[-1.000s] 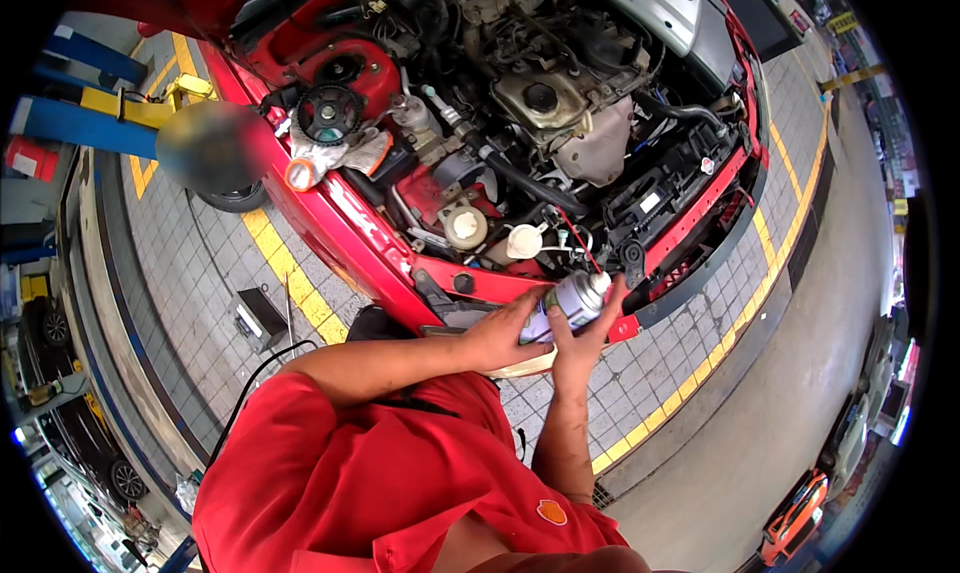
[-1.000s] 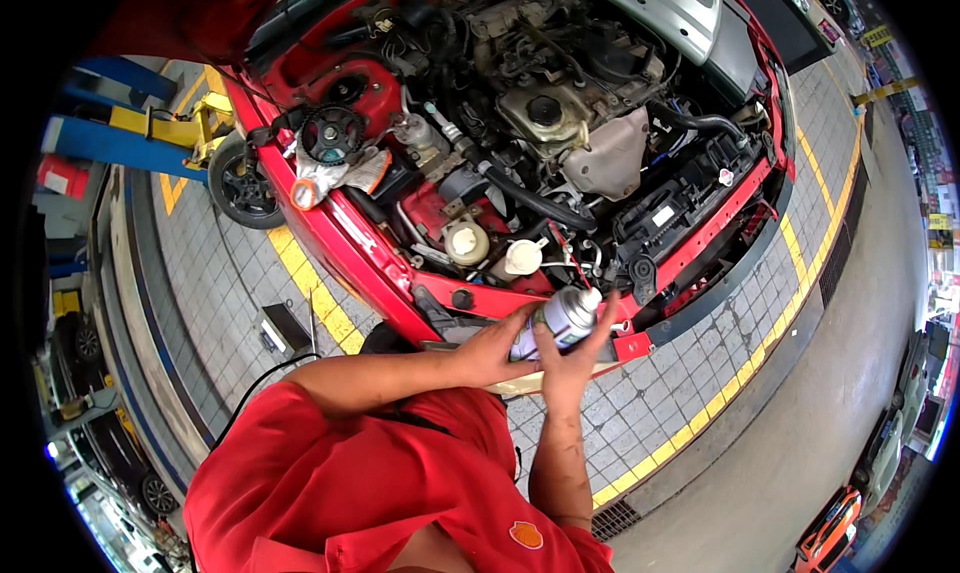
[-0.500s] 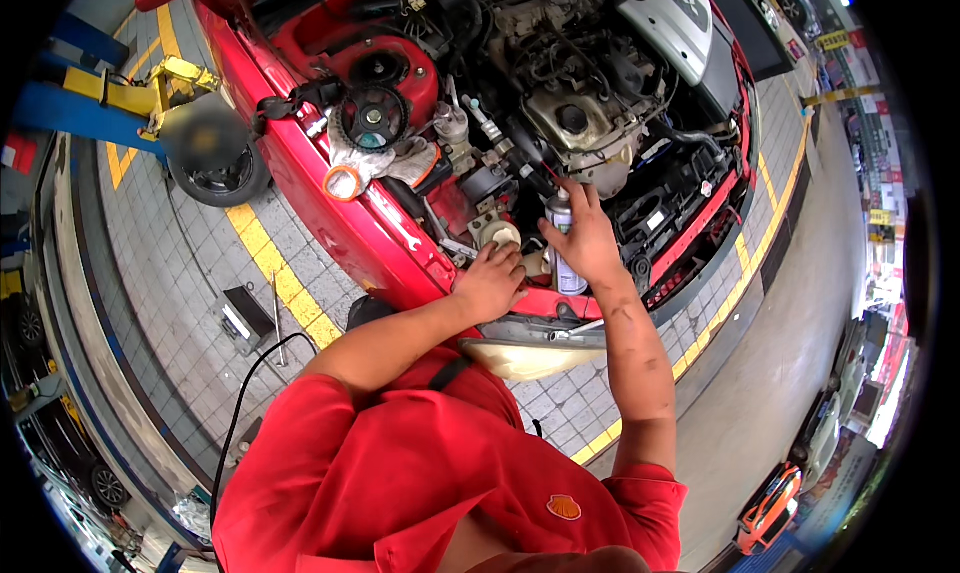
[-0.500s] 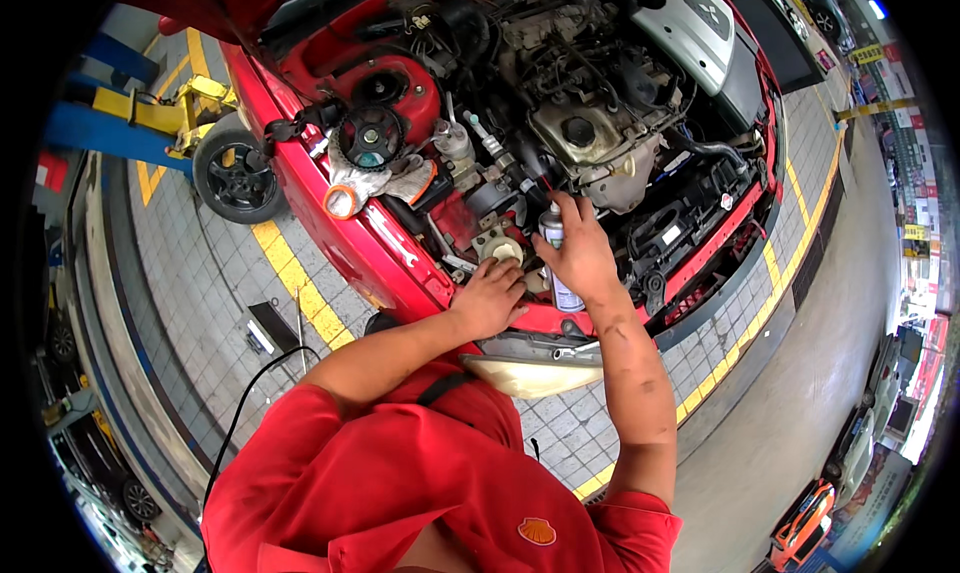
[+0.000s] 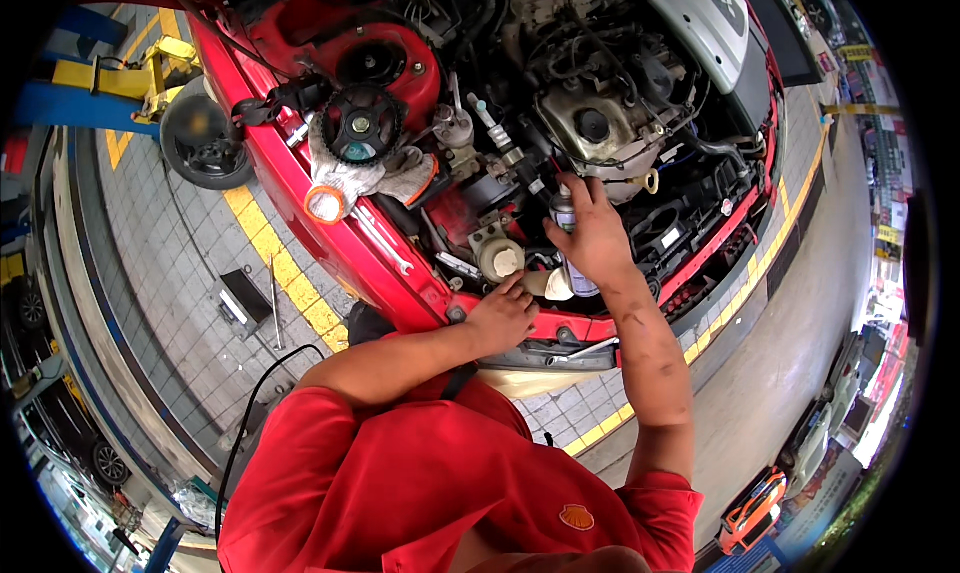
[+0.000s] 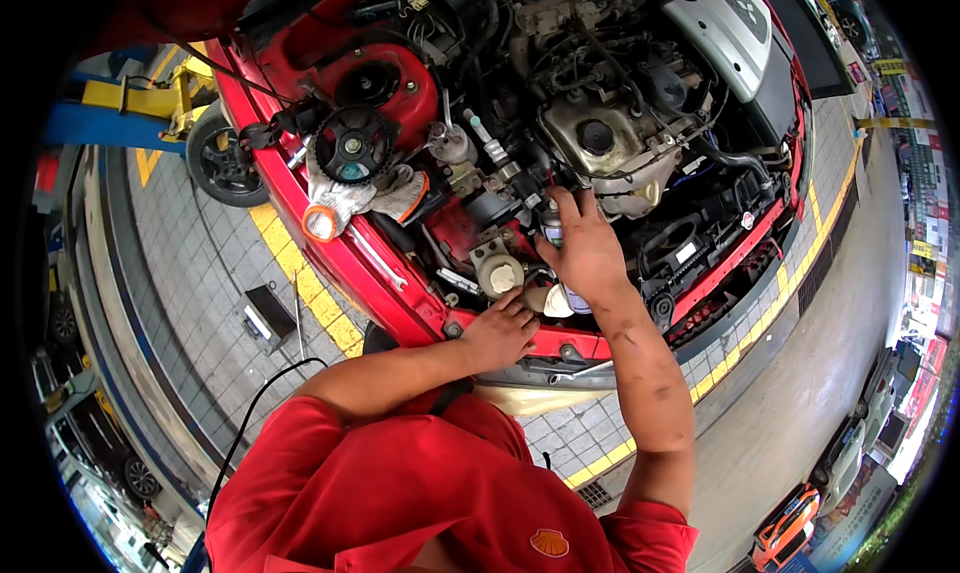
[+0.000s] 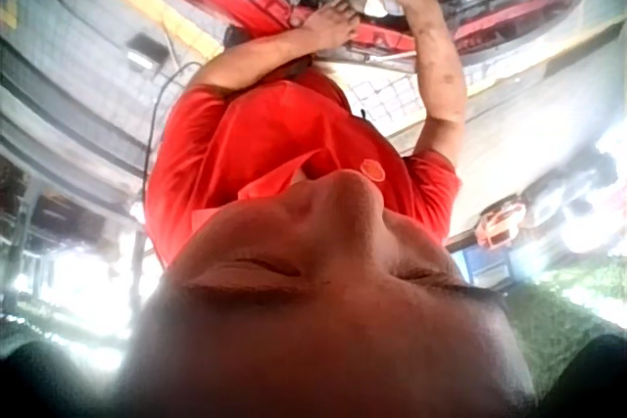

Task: The person works on a red car's engine bay, using a wrench to tighten bolts and a spray can to clean a gear. They wipe parts with a cloth and handle various engine components.

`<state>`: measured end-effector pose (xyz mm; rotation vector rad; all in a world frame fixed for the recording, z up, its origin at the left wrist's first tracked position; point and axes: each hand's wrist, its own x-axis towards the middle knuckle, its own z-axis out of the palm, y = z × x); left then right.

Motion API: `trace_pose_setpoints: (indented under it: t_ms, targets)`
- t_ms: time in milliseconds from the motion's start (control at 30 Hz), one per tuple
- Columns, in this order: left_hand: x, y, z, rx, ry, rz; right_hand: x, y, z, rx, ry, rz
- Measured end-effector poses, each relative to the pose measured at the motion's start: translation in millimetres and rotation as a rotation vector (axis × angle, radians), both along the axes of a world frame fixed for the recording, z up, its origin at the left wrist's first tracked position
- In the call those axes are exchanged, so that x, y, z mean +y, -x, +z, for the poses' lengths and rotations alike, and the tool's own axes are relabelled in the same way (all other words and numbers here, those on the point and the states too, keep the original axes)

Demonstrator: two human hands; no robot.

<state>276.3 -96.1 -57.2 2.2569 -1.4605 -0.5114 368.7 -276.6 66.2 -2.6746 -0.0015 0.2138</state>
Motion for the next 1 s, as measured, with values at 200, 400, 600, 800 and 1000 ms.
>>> trace_pose_setpoints:
  t_ms: [200,400,600,800,1000]
  targets:
    - [-1,1,-7,-0.080,0.078,0.033,-8,-9,-3,-0.019,0.023,0.025]
    - [-1,-1,-6,-0.062,0.069,0.022,-9,-21,0,0.076,0.072,0.044]
    - [-1,-5,-3,-0.047,0.085,0.022,-14,-36,1,0.062,0.040,0.026]
    - [-2,-4,-7,-0.015,0.086,0.019,-20,-43,1,0.033,0.026,0.028]
    - [-1,-5,-6,-0.018,0.067,0.011,-21,-48,8,0.072,0.065,0.080]
